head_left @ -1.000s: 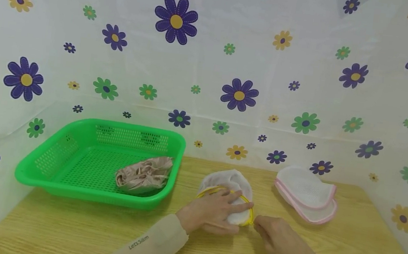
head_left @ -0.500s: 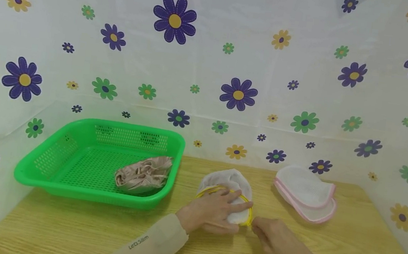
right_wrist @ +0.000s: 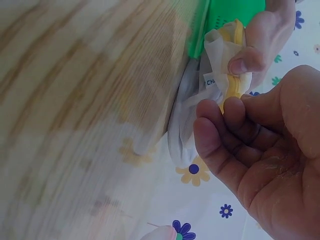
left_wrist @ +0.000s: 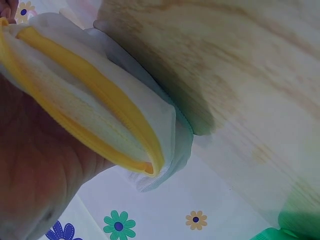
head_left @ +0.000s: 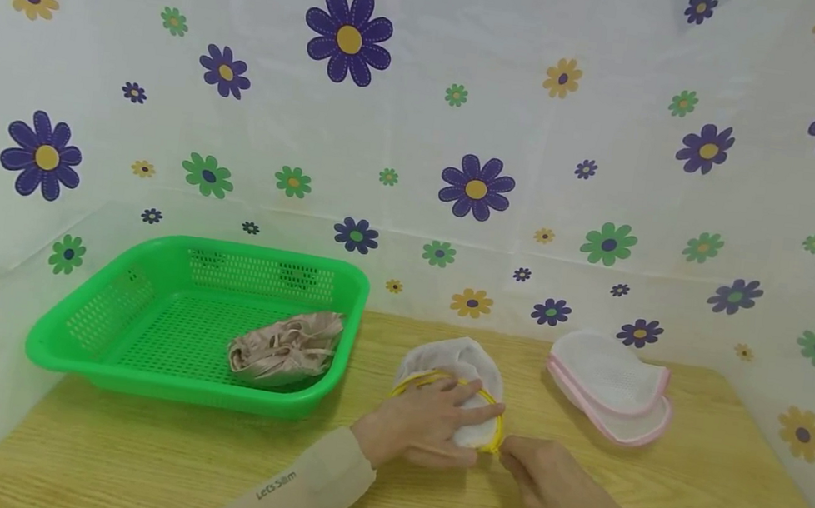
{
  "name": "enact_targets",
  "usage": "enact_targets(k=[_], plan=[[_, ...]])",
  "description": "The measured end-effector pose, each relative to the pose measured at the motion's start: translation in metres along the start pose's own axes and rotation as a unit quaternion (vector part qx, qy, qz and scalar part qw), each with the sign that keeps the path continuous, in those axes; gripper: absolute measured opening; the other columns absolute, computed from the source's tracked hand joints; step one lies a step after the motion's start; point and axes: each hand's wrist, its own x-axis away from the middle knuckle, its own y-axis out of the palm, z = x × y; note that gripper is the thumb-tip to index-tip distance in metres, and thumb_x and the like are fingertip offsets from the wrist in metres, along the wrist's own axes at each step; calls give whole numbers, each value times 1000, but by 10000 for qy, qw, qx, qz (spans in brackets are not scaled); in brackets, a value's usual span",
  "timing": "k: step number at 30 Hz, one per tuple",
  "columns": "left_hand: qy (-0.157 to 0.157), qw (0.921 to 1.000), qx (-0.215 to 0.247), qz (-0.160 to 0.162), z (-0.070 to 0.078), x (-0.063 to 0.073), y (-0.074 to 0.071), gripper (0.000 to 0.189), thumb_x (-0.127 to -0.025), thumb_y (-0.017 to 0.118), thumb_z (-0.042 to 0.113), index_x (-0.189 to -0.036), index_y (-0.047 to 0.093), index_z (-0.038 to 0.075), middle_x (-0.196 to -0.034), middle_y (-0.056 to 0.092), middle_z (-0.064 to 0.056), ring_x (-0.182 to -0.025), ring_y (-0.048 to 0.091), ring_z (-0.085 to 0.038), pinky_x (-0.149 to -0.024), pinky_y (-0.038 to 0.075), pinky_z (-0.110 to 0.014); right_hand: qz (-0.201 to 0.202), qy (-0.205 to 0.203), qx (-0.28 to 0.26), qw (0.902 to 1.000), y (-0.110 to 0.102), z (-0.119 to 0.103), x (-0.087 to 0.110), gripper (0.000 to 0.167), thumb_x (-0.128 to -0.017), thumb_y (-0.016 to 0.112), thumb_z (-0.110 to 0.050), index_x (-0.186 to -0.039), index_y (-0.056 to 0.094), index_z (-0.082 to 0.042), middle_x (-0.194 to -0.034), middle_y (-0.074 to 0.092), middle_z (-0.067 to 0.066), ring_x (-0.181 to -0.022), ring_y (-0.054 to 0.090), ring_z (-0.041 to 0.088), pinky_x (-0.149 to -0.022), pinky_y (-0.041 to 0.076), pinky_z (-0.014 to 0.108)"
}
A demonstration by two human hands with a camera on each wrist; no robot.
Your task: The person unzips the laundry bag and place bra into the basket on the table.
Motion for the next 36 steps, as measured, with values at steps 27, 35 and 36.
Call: enact_targets(k=[27, 35, 36], plan=[[24, 9999, -153, 22, 1, 0, 0, 68, -97, 44, 62, -160, 25, 45, -171, 25, -1, -155, 31, -34, -115, 43, -55, -240, 106, -340, 9991, 4, -6, -4, 26, -97, 59, 2, -76, 55, -14, -68, 33, -19, -61, 29, -9, -53, 35, 14], [47, 9999, -153, 38, 2, 0, 2, 69, -97, 45, 62, -161, 25, 45, -171, 24, -1, -155, 31, -35, -113, 44, -59, -366, 172, -343, 9986, 3, -5, -5, 25, -97, 59, 2, -79, 58, -14, -69, 40, -17, -63, 35, -7, -55, 38, 15], [52, 9998, -171, 52, 2, 0, 2, 69, -97, 45, 62, -161, 25, 45, -171, 25, -1, -155, 31, -35, -112, 44, -59, -360, 156, -341, 9986, 3, -5, -5, 24, -97, 59, 3, -79, 58, -14, -69, 41, -17, -63, 35, -7, -56, 39, 15]])
